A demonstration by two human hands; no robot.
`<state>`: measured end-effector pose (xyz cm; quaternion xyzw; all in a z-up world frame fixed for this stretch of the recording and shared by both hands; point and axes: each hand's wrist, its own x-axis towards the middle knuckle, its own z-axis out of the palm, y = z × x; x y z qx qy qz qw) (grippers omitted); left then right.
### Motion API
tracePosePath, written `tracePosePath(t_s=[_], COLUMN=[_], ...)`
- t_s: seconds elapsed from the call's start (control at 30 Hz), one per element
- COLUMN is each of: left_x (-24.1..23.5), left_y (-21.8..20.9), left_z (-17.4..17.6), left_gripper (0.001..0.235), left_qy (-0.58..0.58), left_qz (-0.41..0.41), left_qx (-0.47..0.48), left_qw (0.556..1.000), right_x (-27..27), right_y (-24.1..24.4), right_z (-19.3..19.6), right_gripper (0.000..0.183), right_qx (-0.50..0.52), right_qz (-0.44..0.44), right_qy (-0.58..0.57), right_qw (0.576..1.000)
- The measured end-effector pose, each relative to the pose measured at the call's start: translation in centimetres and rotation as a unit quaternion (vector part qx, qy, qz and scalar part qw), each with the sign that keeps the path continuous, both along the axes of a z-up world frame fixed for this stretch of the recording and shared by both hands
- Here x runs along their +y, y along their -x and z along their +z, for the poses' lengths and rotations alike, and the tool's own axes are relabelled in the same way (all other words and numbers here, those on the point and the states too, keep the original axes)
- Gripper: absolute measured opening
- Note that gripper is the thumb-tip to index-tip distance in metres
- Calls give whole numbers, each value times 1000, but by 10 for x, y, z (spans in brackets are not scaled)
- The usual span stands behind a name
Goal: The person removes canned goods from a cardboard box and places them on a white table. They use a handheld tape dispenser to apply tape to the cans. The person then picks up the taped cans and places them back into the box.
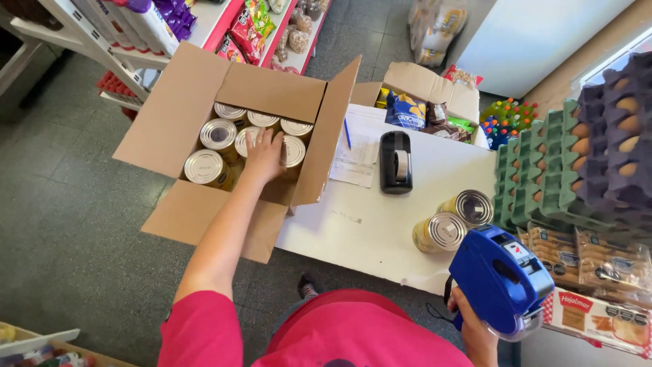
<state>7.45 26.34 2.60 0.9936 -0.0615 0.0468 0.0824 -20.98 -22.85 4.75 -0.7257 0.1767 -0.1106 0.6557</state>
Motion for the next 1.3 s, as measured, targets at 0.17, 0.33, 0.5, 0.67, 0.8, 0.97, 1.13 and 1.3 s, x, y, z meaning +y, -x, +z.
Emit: tracePosePath(t_s=[0.17,0.33,0.5,0.67,0.8,0.97,1.13,1.3], left_x=[-13,-3,-15,-75,-165,-233,-235,-224], left_y=[-27,24,107,152,152,124,101,85], left_z=[-27,58,202,247,164,44,13,0], left_gripper=[135,125,112,98,107,106,108,110], left_qy=[-65,81,268,360,289,134,112,131], left_qz=[12,-53,-66,-268,-306,-344,-375,-390], left_qx=[72,13,13,143,165,166,185,205], left_qw=[995,995,961,882,892,914,901,888], right_x=[12,8,14,-15,-31,-51,-52,-43], right_y=[-4,10,19,-4,-2,11,10,7], right_z=[31,19,21,24,33,32,26,20], right_gripper=[8,16,24,28,27,26,25,24], right_qx=[-87,-83,-34,-111,-90,-54,-26,4], right_qz=[109,126,62,204,216,235,256,278], right_qy=[42,40,-96,-66,-61,20,79,136], right_qw=[989,988,993,970,970,970,963,951])
